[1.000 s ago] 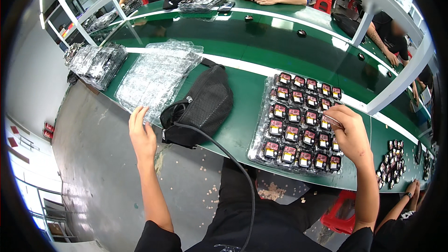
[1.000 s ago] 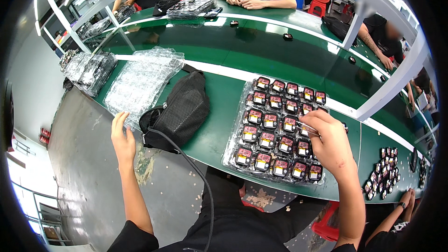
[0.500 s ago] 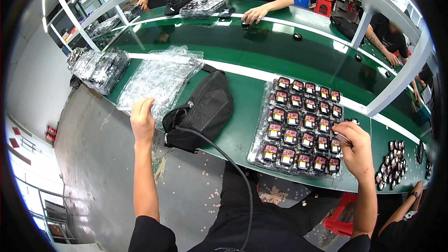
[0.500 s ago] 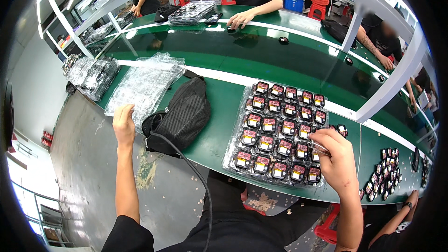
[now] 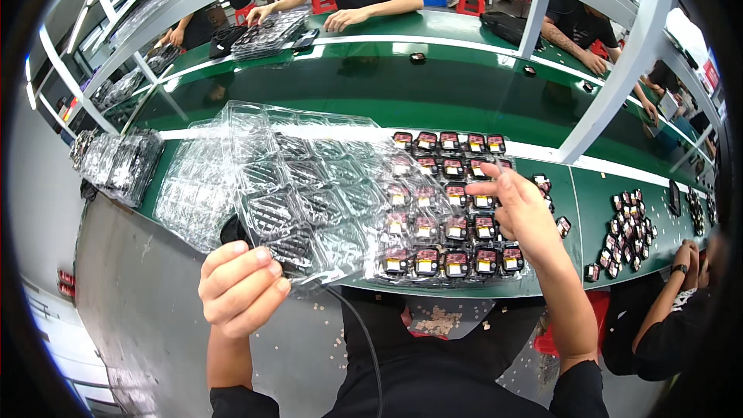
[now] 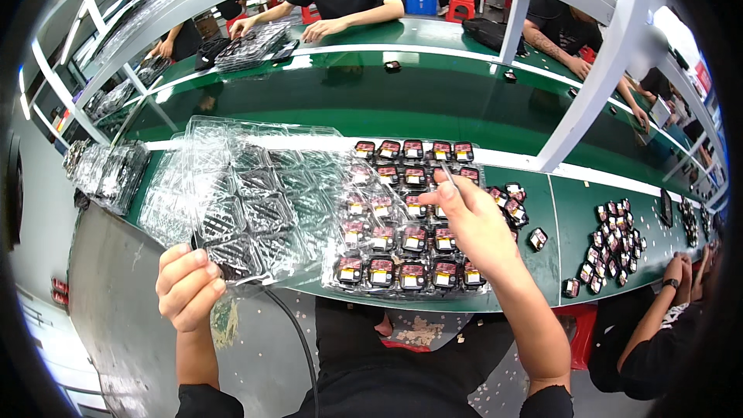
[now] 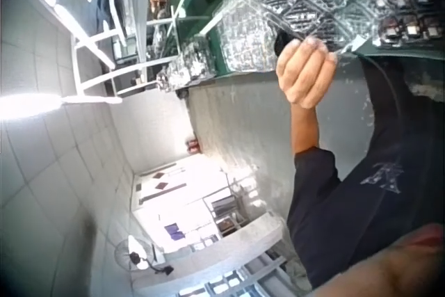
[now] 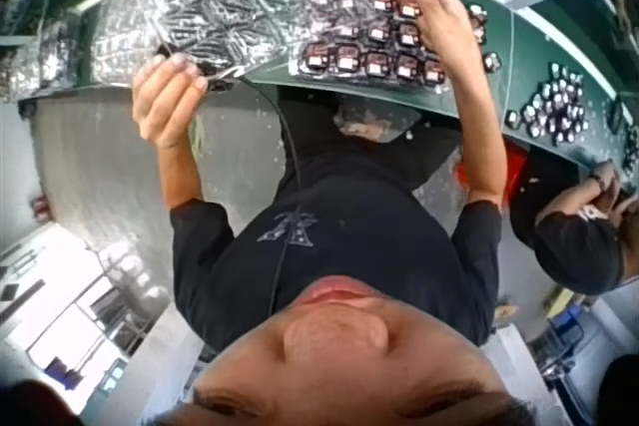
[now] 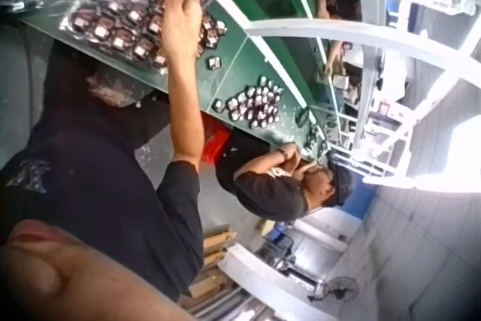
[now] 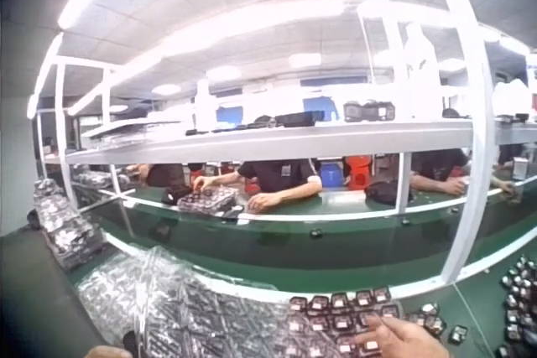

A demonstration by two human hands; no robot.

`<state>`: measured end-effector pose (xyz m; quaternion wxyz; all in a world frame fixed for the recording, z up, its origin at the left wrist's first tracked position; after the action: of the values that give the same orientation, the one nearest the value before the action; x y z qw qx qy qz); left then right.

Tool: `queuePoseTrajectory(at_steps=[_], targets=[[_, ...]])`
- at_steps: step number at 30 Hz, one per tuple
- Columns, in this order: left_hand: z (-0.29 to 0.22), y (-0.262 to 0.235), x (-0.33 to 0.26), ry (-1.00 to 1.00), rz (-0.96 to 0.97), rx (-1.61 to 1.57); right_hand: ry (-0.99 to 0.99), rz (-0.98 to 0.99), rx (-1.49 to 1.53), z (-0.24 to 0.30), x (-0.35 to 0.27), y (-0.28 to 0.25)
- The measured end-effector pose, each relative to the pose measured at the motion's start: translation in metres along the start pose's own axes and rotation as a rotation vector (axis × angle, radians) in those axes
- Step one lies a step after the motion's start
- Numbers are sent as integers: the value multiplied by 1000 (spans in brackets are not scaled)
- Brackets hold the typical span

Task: The recorder is assembling small electronic components on a production line, using tweezers to manipulate wires and small parts.

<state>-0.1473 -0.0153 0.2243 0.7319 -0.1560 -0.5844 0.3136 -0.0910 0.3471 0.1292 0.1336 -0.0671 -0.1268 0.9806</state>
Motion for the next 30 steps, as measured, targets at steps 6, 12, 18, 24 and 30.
queuePoseTrajectory(at_steps=[6, 12, 18, 24, 30], targets=[[-18, 1, -7, 29, -98, 18, 46, 107, 43, -11, -2, 17], [-24, 2, -17, -51, -179, 10, 71, 34, -134, -18, -10, 4], [-30, 7, -17, -68, -214, -2, 19, 233, 259, -28, -19, 15], [-17, 54, -18, -115, -54, 75, -38, -152, 454, -38, -32, -49], [10, 45, -85, -634, -279, -112, 70, -180, 233, -59, -43, -89]])
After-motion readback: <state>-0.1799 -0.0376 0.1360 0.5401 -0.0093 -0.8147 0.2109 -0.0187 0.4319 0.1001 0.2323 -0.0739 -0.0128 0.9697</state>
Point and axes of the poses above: each hand's wrist, its own x-axis towards the middle knuckle, its own y-axis out of the palm, z = x × y, the point moved 8 cm from there along x, towards the middle knuckle, and after that the axes turned 9 degrees about z, right-handed, at the moved point
